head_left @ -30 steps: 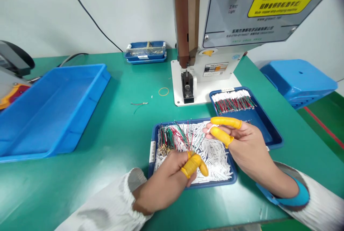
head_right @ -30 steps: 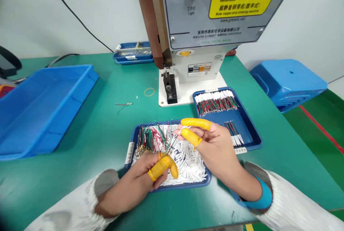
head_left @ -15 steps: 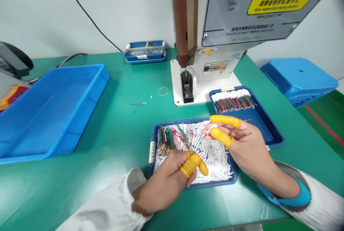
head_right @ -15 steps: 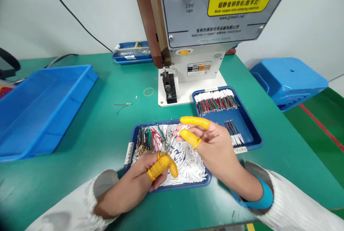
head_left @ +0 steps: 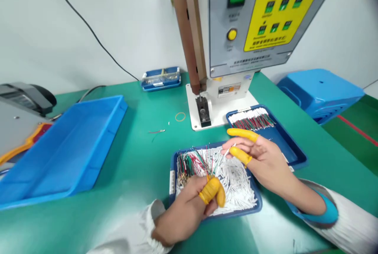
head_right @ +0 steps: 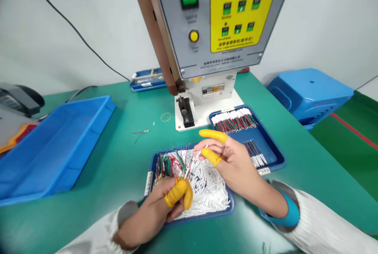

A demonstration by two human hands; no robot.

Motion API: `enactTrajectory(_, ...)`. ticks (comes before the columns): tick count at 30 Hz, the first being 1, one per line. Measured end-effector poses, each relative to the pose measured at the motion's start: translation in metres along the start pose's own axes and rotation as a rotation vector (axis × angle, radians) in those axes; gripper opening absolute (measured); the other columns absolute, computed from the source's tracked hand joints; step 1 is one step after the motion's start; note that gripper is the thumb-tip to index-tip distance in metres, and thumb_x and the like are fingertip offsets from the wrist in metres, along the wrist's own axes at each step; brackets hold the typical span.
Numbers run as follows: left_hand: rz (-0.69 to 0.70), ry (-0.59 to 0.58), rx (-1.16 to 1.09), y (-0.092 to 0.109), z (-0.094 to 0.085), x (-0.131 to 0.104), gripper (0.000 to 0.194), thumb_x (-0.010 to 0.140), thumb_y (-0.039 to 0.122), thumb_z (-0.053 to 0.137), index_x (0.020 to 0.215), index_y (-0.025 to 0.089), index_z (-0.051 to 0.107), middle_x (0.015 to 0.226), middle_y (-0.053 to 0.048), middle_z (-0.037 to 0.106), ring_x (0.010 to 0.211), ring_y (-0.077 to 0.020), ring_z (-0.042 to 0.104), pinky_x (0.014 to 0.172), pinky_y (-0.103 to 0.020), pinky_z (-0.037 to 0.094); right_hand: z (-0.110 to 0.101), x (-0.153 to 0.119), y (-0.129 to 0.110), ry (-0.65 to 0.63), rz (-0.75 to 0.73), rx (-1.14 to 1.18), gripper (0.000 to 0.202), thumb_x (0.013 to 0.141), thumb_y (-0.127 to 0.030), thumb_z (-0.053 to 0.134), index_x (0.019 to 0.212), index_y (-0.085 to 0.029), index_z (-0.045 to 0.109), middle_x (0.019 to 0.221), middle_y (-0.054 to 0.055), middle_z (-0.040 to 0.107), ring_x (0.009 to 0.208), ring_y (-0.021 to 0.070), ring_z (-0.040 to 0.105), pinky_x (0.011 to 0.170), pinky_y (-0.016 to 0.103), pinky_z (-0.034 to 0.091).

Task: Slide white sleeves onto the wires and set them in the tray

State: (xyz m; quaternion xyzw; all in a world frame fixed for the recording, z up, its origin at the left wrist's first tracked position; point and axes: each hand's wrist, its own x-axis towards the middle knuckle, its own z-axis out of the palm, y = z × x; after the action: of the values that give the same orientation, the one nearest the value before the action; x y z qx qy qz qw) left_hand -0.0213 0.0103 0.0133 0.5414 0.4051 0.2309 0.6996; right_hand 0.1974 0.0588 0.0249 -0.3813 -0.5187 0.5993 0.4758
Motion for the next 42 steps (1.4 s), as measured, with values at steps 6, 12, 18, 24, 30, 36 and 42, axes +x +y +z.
enactTrajectory(6, -0.173, 0.131, -0.152, -0.024, -0.002, 0.010, 0.056, 0.087, 0.072, 0.058, 0.073, 0.019, 0.045, 0.060, 0.004, 0.034, 0.056, -0.0095, 0.032, 0.054, -0.021, 0.028, -0.006, 0.006, -0.001, 0.098, -0.202, -0.102, 0.024, 0.095, -0.016, 0.067, 0.116, -0.027, 0.071, 0.101, -0.001, 0.078, 0.091, 0.0100, 0.073, 0.088, 0.021, 0.060)
enactTrajectory(12, -0.188, 0.154, -0.165, -0.045, -0.008, 0.008, 0.046, 0.088, 0.064, 0.060, 0.084, 0.018, 0.050, 0.075, 0.000, 0.045, 0.068, -0.0117, 0.038, 0.062, -0.022, 0.035, -0.006, 0.003, 0.001, 0.119, -0.228, -0.278, 0.021, 0.095, -0.018, 0.063, 0.110, -0.027, 0.074, 0.102, -0.001, 0.080, 0.095, 0.0112, 0.075, 0.089, 0.021, 0.061)
enactTrajectory(18, -0.293, 0.231, 0.014, -0.039, -0.005, 0.001, 0.033, 0.084, 0.043, 0.058, 0.107, 0.019, 0.057, 0.106, -0.006, 0.049, 0.096, -0.0184, 0.044, 0.081, -0.028, 0.043, -0.005, 0.000, 0.000, 0.135, -0.176, -0.375, 0.022, 0.094, -0.019, 0.065, 0.113, -0.025, 0.076, 0.103, 0.000, 0.080, 0.097, 0.0139, 0.077, 0.088, 0.022, 0.063)
enactTrajectory(24, -0.301, 0.205, 0.108, -0.028, -0.005, 0.002, 0.025, 0.082, 0.028, 0.052, 0.104, 0.019, 0.059, 0.104, -0.005, 0.050, 0.095, -0.0189, 0.045, 0.084, -0.030, 0.041, -0.005, -0.001, 0.005, 0.127, -0.190, -0.256, 0.029, 0.097, -0.017, 0.063, 0.122, -0.030, 0.069, 0.105, -0.002, 0.079, 0.099, 0.0106, 0.075, 0.091, 0.019, 0.061)
enactTrajectory(30, -0.343, 0.137, 0.144, -0.008, -0.002, 0.004, 0.025, 0.084, 0.027, 0.052, 0.106, 0.017, 0.056, 0.099, -0.005, 0.052, 0.091, -0.0183, 0.047, 0.082, -0.030, 0.041, -0.003, -0.003, 0.007, 0.084, -0.156, -0.200, 0.026, 0.096, -0.015, 0.063, 0.117, -0.028, 0.070, 0.109, 0.001, 0.079, 0.098, 0.0116, 0.076, 0.091, 0.021, 0.061)
enactTrajectory(36, -0.342, 0.146, 0.146, -0.007, -0.002, 0.004, 0.023, 0.087, 0.033, 0.050, 0.102, 0.018, 0.055, 0.099, -0.005, 0.051, 0.092, -0.0181, 0.046, 0.083, -0.029, 0.040, -0.003, -0.004, 0.005, 0.170, -0.185, -0.217, 0.026, 0.095, -0.016, 0.065, 0.117, -0.028, 0.071, 0.108, 0.002, 0.080, 0.098, 0.0140, 0.077, 0.087, 0.022, 0.064)
enactTrajectory(42, -0.344, 0.106, 0.162, -0.005, -0.004, 0.004, 0.017, 0.082, 0.026, 0.052, 0.097, 0.018, 0.051, 0.097, -0.005, 0.051, 0.090, -0.0179, 0.046, 0.081, -0.028, 0.040, -0.001, -0.003, -0.002, 0.164, -0.129, -0.281, 0.024, 0.094, -0.016, 0.065, 0.112, -0.027, 0.074, 0.109, 0.003, 0.081, 0.098, 0.0173, 0.078, 0.087, 0.026, 0.066)
